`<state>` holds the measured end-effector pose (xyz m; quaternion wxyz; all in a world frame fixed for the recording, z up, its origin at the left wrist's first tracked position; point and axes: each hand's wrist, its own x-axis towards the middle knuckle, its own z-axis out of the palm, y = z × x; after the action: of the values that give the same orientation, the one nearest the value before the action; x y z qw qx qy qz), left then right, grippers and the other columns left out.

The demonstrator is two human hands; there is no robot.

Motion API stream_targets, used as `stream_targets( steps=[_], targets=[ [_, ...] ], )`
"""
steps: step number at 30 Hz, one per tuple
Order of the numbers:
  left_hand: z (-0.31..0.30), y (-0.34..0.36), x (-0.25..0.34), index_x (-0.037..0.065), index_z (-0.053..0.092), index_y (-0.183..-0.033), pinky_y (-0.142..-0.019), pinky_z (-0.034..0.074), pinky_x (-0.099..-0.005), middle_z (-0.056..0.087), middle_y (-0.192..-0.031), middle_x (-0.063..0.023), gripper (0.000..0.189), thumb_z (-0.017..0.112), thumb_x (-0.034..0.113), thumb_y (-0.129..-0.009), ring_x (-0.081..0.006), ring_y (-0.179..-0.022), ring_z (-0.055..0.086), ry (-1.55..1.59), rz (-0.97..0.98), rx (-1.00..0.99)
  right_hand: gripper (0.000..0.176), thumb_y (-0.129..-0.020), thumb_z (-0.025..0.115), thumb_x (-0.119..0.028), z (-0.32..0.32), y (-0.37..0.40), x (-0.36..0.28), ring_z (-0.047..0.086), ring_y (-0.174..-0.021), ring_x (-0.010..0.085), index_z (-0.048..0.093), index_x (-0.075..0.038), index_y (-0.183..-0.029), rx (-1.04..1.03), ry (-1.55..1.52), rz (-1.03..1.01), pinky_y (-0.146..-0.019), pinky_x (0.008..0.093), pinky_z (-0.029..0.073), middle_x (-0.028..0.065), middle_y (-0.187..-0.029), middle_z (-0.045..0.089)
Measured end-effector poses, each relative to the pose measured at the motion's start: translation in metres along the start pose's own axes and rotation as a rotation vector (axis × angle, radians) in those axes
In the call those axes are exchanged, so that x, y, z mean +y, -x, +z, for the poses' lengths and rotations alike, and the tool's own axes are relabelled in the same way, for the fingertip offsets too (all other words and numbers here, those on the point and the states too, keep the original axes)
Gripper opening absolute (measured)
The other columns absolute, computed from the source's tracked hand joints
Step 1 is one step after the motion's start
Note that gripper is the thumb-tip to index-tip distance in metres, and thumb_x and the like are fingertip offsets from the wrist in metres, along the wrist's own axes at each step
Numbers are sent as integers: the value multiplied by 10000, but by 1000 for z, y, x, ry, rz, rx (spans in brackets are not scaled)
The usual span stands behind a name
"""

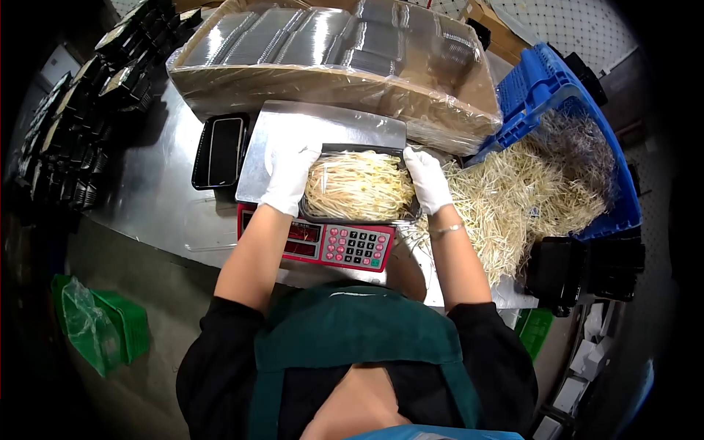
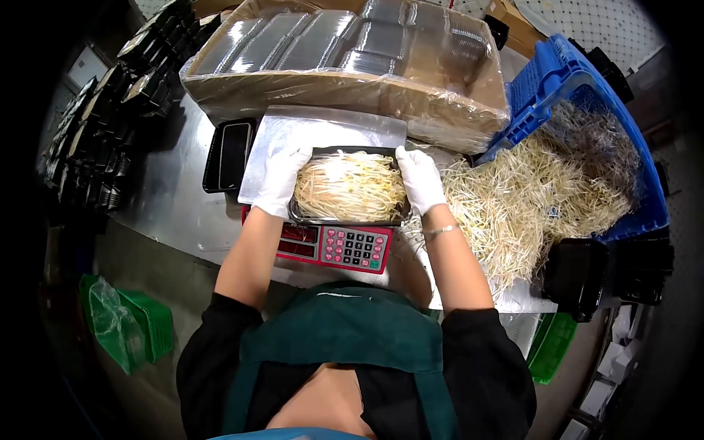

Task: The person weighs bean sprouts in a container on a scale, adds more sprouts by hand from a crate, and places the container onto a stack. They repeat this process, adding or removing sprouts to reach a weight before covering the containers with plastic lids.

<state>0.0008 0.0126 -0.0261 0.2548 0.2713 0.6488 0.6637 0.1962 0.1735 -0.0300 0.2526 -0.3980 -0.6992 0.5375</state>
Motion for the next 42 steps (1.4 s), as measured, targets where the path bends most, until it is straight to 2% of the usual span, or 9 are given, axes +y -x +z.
stream_targets(
  steps=[4, 10, 12, 16, 26, 30, 35, 39, 42],
  targets=[
    [-5, -29, -12, 8, 621, -850, -628, 427, -211, 580, -787, 31, 79, 636, 83, -831, -54, -686, 515, 272, -60, 0, 464, -921, 446, -411, 18, -10, -65, 593, -884, 369, 566, 24, -1030, 21, 917, -394, -805, 435, 449, 235, -1019, 604],
    [-1, -15, 32, 11, 482, -1256, -778, 472, -309, 593, -1039, -93, 393, 545, 62, -871, -179, -879, 584, 3, 160, -14, 586, -908, 463, -397, 52, 6, -64, 512, -1000, 320, 396, 33, -1301, 62, 1104, -631, -878, 440, 375, 213, -1169, 497],
    [2, -7, 61, 56, 410, -1358, -908, 432, -372, 553, -1219, -163, 564, 588, 76, -823, -281, -1082, 544, -1379, 812, 107, 573, -909, 462, -372, 51, 6, -59, 528, -967, 332, 394, 37, -1304, 129, 1093, -727, -832, 435, 420, 202, -1178, 499],
    [23, 9, 46, 65, 426, -1354, -935, 400, -470, 543, -1224, -192, 549, 530, 132, -819, -352, -1118, 511, -1436, 755, -98, 568, -906, 470, -351, 49, 7, -70, 540, -944, 332, 391, 44, -1306, -14, 1036, -596, -769, 419, 470, 193, -1177, 504],
    [-36, 18, 50, -29, 548, -1189, -794, 492, -271, 626, -1128, -176, 383, 600, 213, -896, -176, -903, 635, -639, 166, 81, 777, -818, 652, -420, 0, 17, -70, 372, -1293, 342, 351, 54, -1354, -14, 315, -354, -1074, 383, 301, 263, -1379, 382],
    [-38, 60, 48, -45, 622, -920, -469, 448, -187, 667, -687, -120, 450, 583, 403, -902, -162, -555, 643, -1, -424, -210, 629, -833, 590, -578, -25, 62, -49, 650, -544, 192, 635, 49, -840, -473, -76, 396, -446, 246, 491, 165, -688, 665],
    [-22, 70, 31, -74, 610, -958, -454, 486, -221, 677, -753, -151, 353, 528, 268, -936, -224, -593, 675, 331, -309, -72, 488, -904, 573, -428, -7, 87, -31, 599, -415, 171, 633, 37, -766, -466, -584, 461, -318, 197, 389, 159, -648, 658],
    [-26, 83, 36, -89, 599, -994, -455, 482, -216, 678, -777, -153, 490, 506, 389, -940, -239, -646, 685, 372, -321, -72, 509, -826, 675, -449, -19, 89, -39, 634, -540, 187, 611, 54, -867, -501, -222, 385, -471, 249, 488, 132, -683, 635],
    [-68, 89, 7, -41, 688, -787, -546, 508, -265, 698, -789, -152, 730, 385, 611, -915, -223, -715, 680, 315, -303, -444, 800, -730, 726, -485, -36, 58, -43, 621, -860, 303, 422, 88, -1197, 103, 546, -417, -786, 342, 496, 195, -908, 631]
  ],
)
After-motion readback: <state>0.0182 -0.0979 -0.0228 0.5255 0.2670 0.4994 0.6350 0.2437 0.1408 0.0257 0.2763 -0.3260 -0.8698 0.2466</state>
